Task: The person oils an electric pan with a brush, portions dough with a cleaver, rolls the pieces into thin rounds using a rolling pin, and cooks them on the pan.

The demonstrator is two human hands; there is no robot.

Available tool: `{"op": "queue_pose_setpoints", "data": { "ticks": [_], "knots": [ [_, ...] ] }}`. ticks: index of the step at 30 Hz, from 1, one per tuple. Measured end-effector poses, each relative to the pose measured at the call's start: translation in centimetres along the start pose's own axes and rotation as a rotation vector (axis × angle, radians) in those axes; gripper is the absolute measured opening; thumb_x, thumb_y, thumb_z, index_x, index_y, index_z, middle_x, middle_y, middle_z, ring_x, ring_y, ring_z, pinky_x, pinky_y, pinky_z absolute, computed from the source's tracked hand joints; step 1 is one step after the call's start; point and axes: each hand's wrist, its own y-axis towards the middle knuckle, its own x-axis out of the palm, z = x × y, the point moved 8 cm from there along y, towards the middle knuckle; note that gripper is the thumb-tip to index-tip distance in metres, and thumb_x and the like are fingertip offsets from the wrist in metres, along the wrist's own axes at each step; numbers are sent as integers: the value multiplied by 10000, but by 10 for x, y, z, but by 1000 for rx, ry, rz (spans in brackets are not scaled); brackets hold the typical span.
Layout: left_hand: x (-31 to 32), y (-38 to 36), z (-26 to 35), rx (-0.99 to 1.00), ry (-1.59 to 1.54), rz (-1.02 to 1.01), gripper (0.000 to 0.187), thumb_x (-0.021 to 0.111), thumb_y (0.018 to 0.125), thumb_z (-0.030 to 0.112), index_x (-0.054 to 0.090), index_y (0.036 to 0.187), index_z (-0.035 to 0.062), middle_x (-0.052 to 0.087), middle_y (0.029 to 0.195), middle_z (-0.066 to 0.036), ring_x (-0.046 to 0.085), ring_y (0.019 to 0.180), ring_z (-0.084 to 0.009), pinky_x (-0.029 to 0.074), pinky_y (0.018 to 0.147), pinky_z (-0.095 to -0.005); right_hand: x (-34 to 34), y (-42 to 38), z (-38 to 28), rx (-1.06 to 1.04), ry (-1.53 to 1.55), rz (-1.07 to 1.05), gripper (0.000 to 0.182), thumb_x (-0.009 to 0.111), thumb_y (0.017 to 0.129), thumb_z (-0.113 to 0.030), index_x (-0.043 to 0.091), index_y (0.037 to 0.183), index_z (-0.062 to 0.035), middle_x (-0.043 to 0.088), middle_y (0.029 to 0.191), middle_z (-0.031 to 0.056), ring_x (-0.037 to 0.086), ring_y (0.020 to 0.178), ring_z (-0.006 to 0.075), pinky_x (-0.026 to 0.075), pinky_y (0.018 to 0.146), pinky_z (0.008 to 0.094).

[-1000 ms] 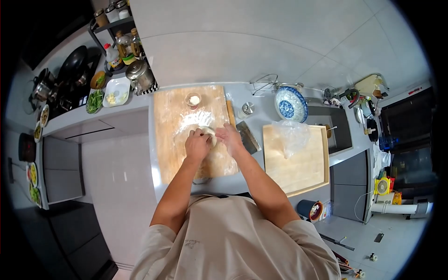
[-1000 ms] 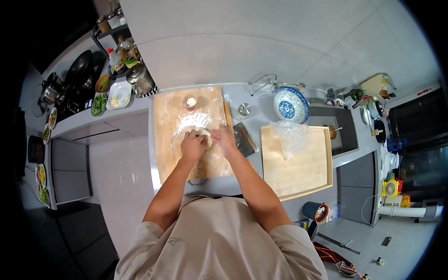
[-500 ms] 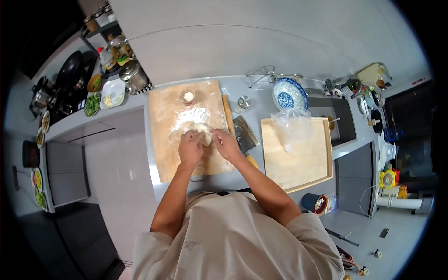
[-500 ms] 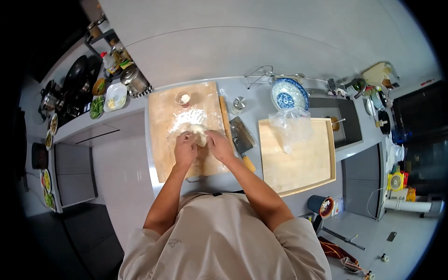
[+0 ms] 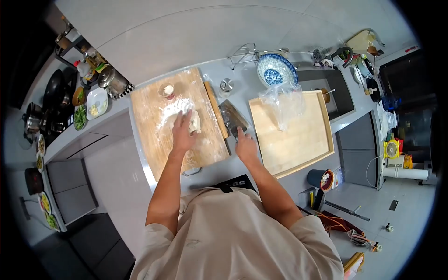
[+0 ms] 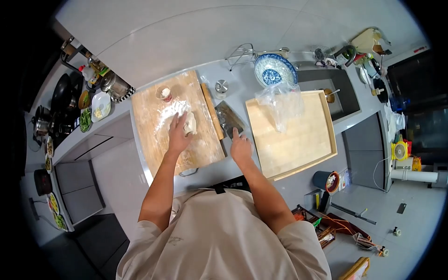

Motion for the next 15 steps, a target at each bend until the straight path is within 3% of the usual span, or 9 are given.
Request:
{"op": "queue_pose_setpoints", "data": {
  "ticks": [2,3,5,7,10,15],
  "knots": [
    [-7,-8,18,-51,80,27,963,865,791,99,446,1658,111,486,1590,-290,500,1431,-467,438,1210,-499,1,9,0,-105,46,19,780,779,860,-171,495,1586,-195,682,1253,275,732,1028,467,598,929,557],
    [-3,-15,11,-128,-13,82,950,854,794,72,448,1653,108,497,1583,-282,497,1441,-460,441,1210,-494,-8,8,-2,-105,49,23,780,779,860,-171,495,1586,-195,682,1253,275,732,1028,467,598,929,557],
    [6,-21,-4,-207,-105,141,938,843,797,45,451,1648,105,507,1575,-275,494,1451,-452,443,1210,-490,-28,0,-5,-43,75,-21,705,698,904,-145,513,1581,-215,698,1304,197,749,1011,428,609,882,553],
    [14,-27,-16,-233,-138,167,867,826,814,36,483,1610,24,514,1564,-255,523,1433,-436,445,1207,-476,-33,-7,-4,-66,76,42,680,692,911,-140,531,1567,-219,703,1283,188,751,981,424,611,861,557],
    [11,-26,-37,-178,-335,158,803,804,840,21,510,1588,27,564,1503,-231,567,1375,-413,465,1190,-463,-50,-18,-3,-56,87,116,623,684,928,-140,567,1535,-219,705,1254,177,752,930,425,615,820,558],
    [-17,-36,-25,-109,-226,197,731,789,856,-8,558,1549,24,618,1445,-207,607,1347,-356,546,1094,-420,-69,-29,-15,-76,96,170,537,673,961,-137,620,1492,-201,715,1166,217,742,898,459,613,784,545]
  ]
}}
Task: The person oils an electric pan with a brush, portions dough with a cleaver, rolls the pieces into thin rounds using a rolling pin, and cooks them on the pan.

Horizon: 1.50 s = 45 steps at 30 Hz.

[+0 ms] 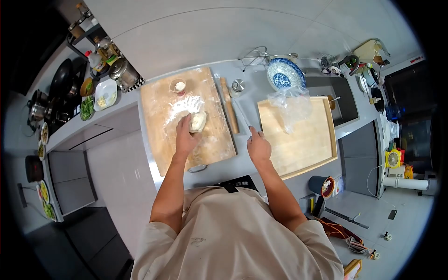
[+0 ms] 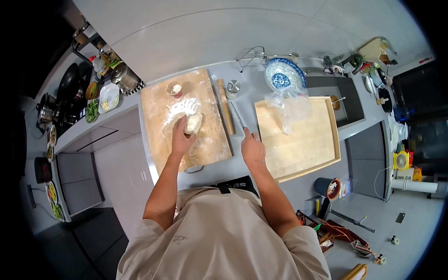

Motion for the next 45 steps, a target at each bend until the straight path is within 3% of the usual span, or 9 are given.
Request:
{"op": "queue_pose_setpoints", "data": {
  "ticks": [3,8,10,14,35,38,41,43,45],
  "knots": [
    [1,3,5,1,93,46,719,809,857,6,571,1536,23,629,1428,-200,611,1343,-350,550,1086,-412,-13,0,-16,-92,76,145,382,666,1008,-186,664,1387,-136,737,1111,234,736,868,465,601,765,558],
    [-9,3,-13,-168,-124,44,663,843,865,51,600,1481,20,627,1415,-205,633,1292,-359,548,1077,-409,-19,-8,-81,-269,186,-61,194,649,1027,-242,664,1043,-49,751,930,246,726,803,482,589,760,589],
    [-22,0,5,49,7,89,583,831,870,24,632,1417,29,630,1400,-187,669,1226,-324,594,956,-371,-10,-12,-98,-315,173,-74,192,643,1025,-237,658,1035,-46,753,934,242,728,797,481,590,755,591],
    [-16,-6,-5,-109,-157,2,475,797,891,20,666,1348,36,606,1412,-173,636,1264,-359,561,1040,-418,0,-14,-117,-370,107,-120,170,602,1020,-201,650,1015,-37,757,938,242,742,806,472,599,753,589],
    [-10,-1,-13,-14,117,-107,454,839,853,52,724,1291,73,607,1455,-215,582,1342,-427,503,1136,-452,54,30,-161,-420,-77,-435,296,474,1023,-87,676,1210,22,774,1064,292,757,989,492,596,895,581],
    [-45,-20,-32,-189,33,111,612,895,835,127,649,1389,42,588,1301,-223,636,1176,-437,559,1024,-484,53,35,-155,-364,-34,-416,297,469,1035,-106,677,1210,12,771,1062,298,752,988,499,592,899,589],
    [-75,-29,-10,-304,93,89,770,929,824,185,572,1499,79,519,1381,-245,613,1222,-436,555,1029,-493,49,29,-149,-312,19,-385,276,477,1044,-132,677,1183,-2,767,1041,303,744,978,511,584,895,602],
    [-84,-30,-17,-279,213,19,920,954,802,221,501,1595,114,406,1554,-292,566,1320,-438,541,1064,-504,40,21,-152,-314,22,-361,262,488,1048,-148,676,1166,-9,766,1027,303,739,970,518,580,891,610],
    [-86,-26,-4,7,301,51,974,951,803,212,466,1643,133,321,1666,-331,500,1418,-438,529,1095,-505,31,6,-155,-328,66,-337,241,520,1049,-186,667,1132,-14,764,997,298,732,941,528,572,879,620]
  ]
}}
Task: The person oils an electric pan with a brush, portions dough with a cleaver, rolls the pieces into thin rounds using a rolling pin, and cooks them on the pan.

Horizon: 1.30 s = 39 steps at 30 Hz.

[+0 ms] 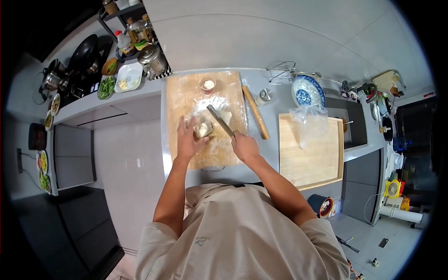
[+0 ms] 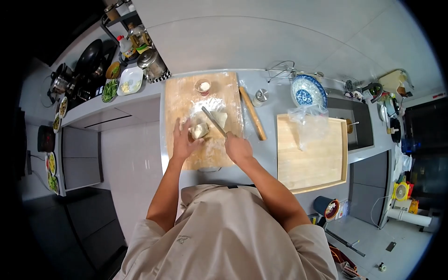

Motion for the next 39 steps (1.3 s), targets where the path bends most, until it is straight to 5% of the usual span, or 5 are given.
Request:
{"op": "queue_pose_setpoints", "data": {
  "ticks": [5,8,14,28,39],
  "knots": [
    [26,-8,-9,-50,-137,9,422,774,949,44,759,1367,100,706,1414,-162,642,1282,-356,562,1069,-414,4,-18,-13,-34,-22,40,232,538,1045,-199,663,1120,-19,768,968,281,734,883,523,576,833,623],
    [24,-10,-1,-30,-75,33,388,770,948,31,757,1333,72,695,1405,-169,649,1258,-359,568,1047,-411,13,-25,-13,-48,-30,68,222,535,1043,-190,663,1108,-21,768,950,275,738,852,515,581,802,621],
    [32,-27,-38,-231,-351,-13,398,780,917,51,724,1311,52,667,1347,-163,647,1243,-368,552,1061,-426,12,-47,-28,-42,-46,44,195,528,1037,-169,648,1094,-26,768,933,275,747,824,499,590,777,616],
    [30,-16,-28,-48,-190,-38,459,845,823,77,723,1265,54,643,1396,-167,610,1265,-386,534,1079,-434,40,-33,-59,-14,-108,-116,233,497,983,-59,642,1139,35,766,1033,319,755,944,522,587,897,592],
    [2,-26,-39,-85,-310,17,628,898,817,117,632,1384,74,613,1413,-196,612,1296,-396,535,1077,-426,49,-30,-24,8,123,77,299,585,1057,-261,683,1227,-36,754,955,298,738,897,505,580,801,587]
  ]
}}
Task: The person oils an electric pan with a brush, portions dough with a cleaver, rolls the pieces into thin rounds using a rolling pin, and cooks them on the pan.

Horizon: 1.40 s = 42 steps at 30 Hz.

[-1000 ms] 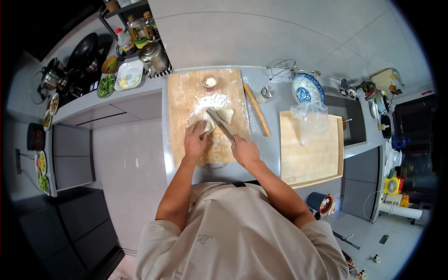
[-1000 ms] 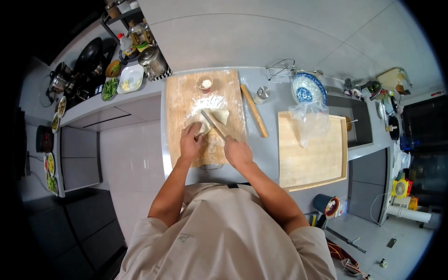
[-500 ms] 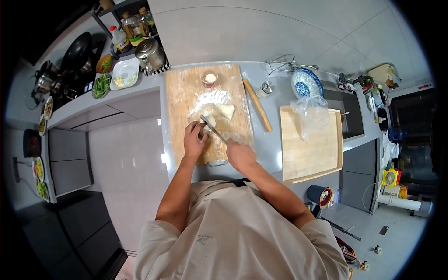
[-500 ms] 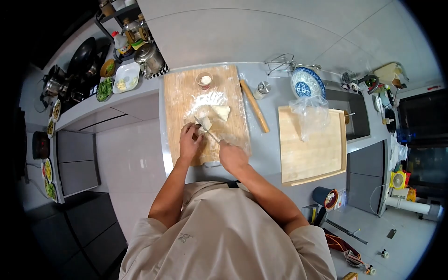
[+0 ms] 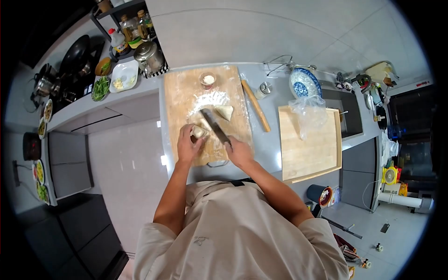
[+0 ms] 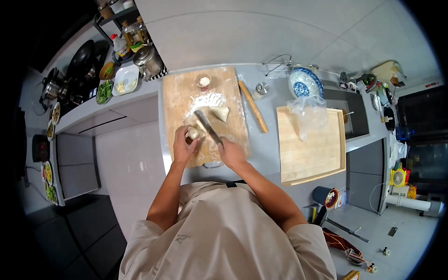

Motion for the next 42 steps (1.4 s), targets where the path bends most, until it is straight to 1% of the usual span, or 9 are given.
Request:
{"op": "queue_pose_setpoints", "data": {
  "ticks": [5,10,16,23,25,29,35,37,42],
  "knots": [
    [-9,4,18,128,434,55,833,915,798,85,558,1551,90,583,1428,-192,624,1263,-353,566,1040,-419,-24,-21,24,57,1,184,422,610,1058,-304,673,1417,-91,761,930,266,727,798,498,582,771,585],
    [17,13,-33,-224,-34,-167,779,932,775,97,610,1483,59,586,1435,-203,618,1266,-377,542,1077,-435,-25,-31,42,70,-84,386,522,675,1026,-238,615,1519,-79,779,1067,227,751,927,439,596,807,559],
    [0,15,16,42,310,153,627,859,827,17,660,1421,37,620,1380,-189,617,1263,-387,570,1021,-433,5,-11,75,117,-212,364,578,676,1003,-160,557,1553,-28,736,1244,201,709,1131,398,584,927,520],
    [8,12,-40,-254,-17,-141,601,807,868,15,651,1448,35,582,1456,-172,596,1297,-364,556,1039,-418,-9,1,75,162,-223,391,556,660,979,-102,566,1525,-62,717,1120,190,703,1071,415,576,932,515],
    [-13,13,-16,58,200,68,562,815,868,61,664,1408,35,639,1385,-166,613,1249,-361,550,1032,-432,-17,-9,70,123,-159,471,535,669,980,-116,577,1507,-85,713,1115,201,705,1060,412,577,904,516],
    [-18,0,-2,-176,204,208,548,811,867,61,665,1394,44,675,1331,-177,626,1212,-363,557,1002,-435,-24,-22,59,-1,-56,540,533,692,993,-170,572,1509,-112,729,1071,203,715,1021,420,575,872,539],
    [2,9,-23,-190,137,-59,527,816,859,123,674,1360,42,684,1282,-164,623,1176,-380,550,1008,-449,-19,-14,25,32,-61,178,254,680,1029,-291,710,1178,-86,775,926,187,737,763,443,588,707,552],
    [-9,5,-17,-176,111,-6,483,805,869,109,689,1333,41,682,1285,-155,633,1154,-367,560,984,-436,-14,-15,-4,-202,-116,159,216,660,1037,-279,713,1041,-70,774,920,188,730,717,444,595,668,545],
    [-14,0,-3,-109,50,20,379,766,887,52,724,1263,41,676,1284,-135,656,1088,-332,581,919,-402,7,-9,-23,-166,-173,23,212,578,1063,-239,674,1060,-50,776,965,221,747,804,464,596,760,582]
  ]
}}
